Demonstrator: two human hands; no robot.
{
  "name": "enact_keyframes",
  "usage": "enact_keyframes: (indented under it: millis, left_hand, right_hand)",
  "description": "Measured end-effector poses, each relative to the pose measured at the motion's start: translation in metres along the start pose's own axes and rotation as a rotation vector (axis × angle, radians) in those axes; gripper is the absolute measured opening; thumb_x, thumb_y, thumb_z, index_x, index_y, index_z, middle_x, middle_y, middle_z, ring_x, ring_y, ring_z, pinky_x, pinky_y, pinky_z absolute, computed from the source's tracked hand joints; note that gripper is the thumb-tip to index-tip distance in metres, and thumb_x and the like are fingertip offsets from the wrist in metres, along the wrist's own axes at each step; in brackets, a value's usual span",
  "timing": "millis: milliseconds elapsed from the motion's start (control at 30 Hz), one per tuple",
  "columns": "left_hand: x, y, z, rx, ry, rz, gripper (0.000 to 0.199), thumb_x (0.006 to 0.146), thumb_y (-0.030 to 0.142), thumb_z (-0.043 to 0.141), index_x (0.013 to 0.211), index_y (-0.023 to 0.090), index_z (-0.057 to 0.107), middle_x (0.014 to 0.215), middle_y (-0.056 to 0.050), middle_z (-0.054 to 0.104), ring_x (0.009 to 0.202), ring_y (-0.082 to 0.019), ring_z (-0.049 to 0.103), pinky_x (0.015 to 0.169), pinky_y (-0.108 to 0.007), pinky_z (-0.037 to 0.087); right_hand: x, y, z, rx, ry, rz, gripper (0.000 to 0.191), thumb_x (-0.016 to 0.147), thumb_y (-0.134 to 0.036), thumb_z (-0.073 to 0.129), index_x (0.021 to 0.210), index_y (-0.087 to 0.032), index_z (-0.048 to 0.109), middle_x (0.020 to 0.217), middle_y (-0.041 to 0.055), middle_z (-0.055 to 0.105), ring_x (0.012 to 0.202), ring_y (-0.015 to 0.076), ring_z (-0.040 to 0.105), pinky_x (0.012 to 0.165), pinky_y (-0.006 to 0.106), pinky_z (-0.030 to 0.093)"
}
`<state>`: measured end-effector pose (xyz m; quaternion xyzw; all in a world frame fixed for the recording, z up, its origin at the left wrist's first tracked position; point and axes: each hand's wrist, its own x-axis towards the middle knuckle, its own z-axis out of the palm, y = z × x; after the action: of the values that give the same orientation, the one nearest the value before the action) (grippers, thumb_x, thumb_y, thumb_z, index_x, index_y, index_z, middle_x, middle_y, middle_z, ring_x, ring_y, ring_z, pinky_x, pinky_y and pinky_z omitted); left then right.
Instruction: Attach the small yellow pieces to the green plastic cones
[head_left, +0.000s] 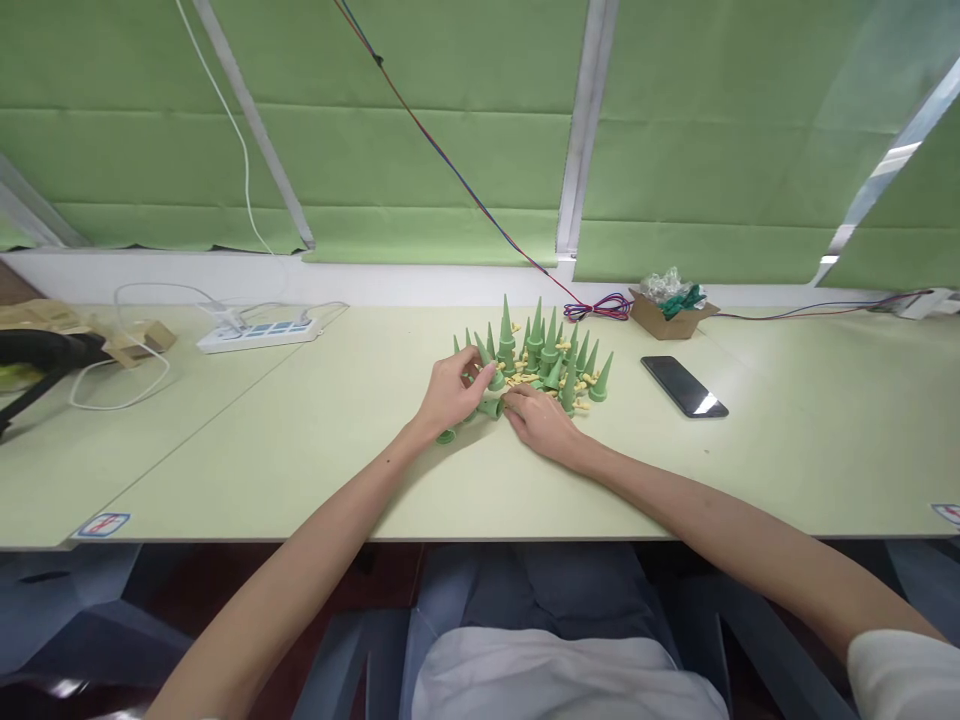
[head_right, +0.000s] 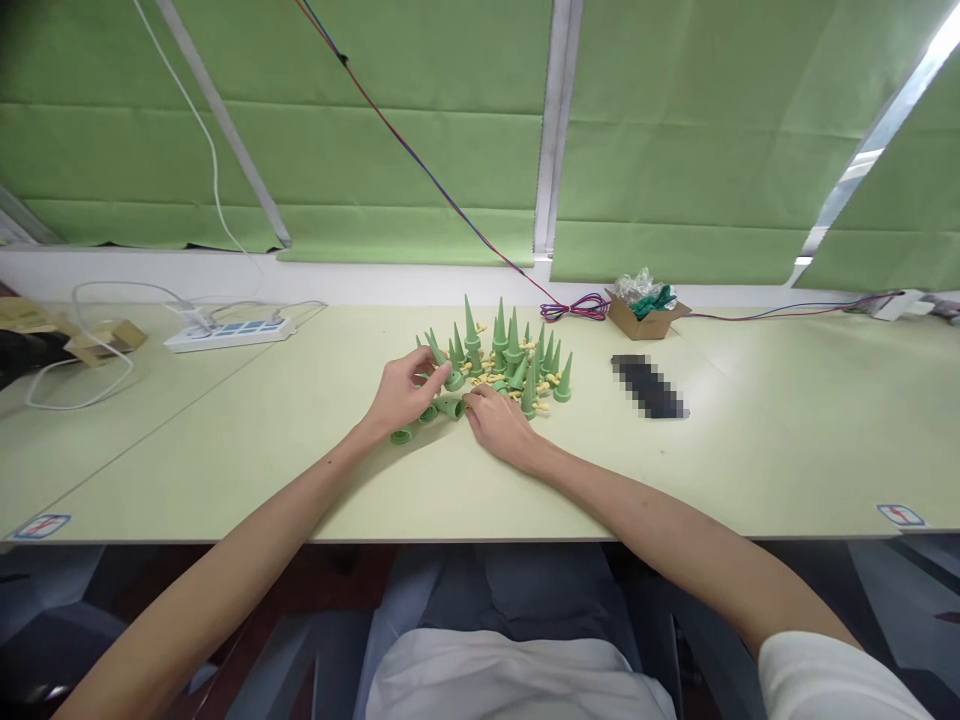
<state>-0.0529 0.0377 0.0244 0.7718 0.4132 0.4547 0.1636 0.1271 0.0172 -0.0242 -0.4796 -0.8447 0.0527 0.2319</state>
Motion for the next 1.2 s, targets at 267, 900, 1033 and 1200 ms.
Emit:
enact_keyframes:
  millis: [267,900,1033,1200]
  left_hand:
    - [0.0002,-0.0007,0.0003,-0.021,-0.004,-0.025,0.024,0.089,0.041,0.057,0.083,0.017,0.059,0.070,-0.001,0.061,0.061,-0.013,0.057,0.057,-0.025,0.047]
    - [0.0040,-0.0026,-0.0022,-0.256,-0.071,-0.206,0.038,0.090,0.048,0.058,0.069,0.019,0.047,0.054,0.003,0.052,0.045,-0.010,0.048,0.045,-0.023,0.038]
    - [0.0033,-0.0036,-0.0008,-0.250,-0.089,-0.194,0.038,0.091,0.048,0.058,0.069,0.019,0.048,0.053,0.003,0.051,0.044,-0.009,0.047,0.044,-0.022,0.037]
    - [0.0031,-0.0045,-0.0006,-0.249,-0.137,-0.170,0.039,0.091,0.049,0.058,0.068,0.019,0.046,0.053,0.003,0.050,0.045,-0.009,0.048,0.044,-0.022,0.037]
  right_hand:
    - [-0.0030,0.0024,-0.0002,0.032,0.019,0.012,0.026,0.101,-0.016,0.045,0.110,-0.017,0.069,0.116,0.0102,0.066,0.101,0.0207,0.064,0.080,0.029,0.046]
    - [-0.0064,0.0038,-0.0047,-0.045,-0.034,0.078,0.026,0.102,-0.015,0.042,0.117,-0.018,0.063,0.112,0.0100,0.061,0.093,0.0206,0.062,0.075,0.030,0.043]
    - [-0.0056,0.0033,-0.0041,-0.076,-0.048,0.085,0.028,0.101,-0.013,0.039,0.117,-0.018,0.062,0.112,0.0112,0.060,0.093,0.0207,0.061,0.075,0.029,0.043]
    - [-0.0055,0.0049,-0.0029,-0.059,-0.027,0.075,0.030,0.102,-0.014,0.037,0.120,-0.017,0.060,0.115,0.0115,0.059,0.094,0.0206,0.062,0.076,0.029,0.044]
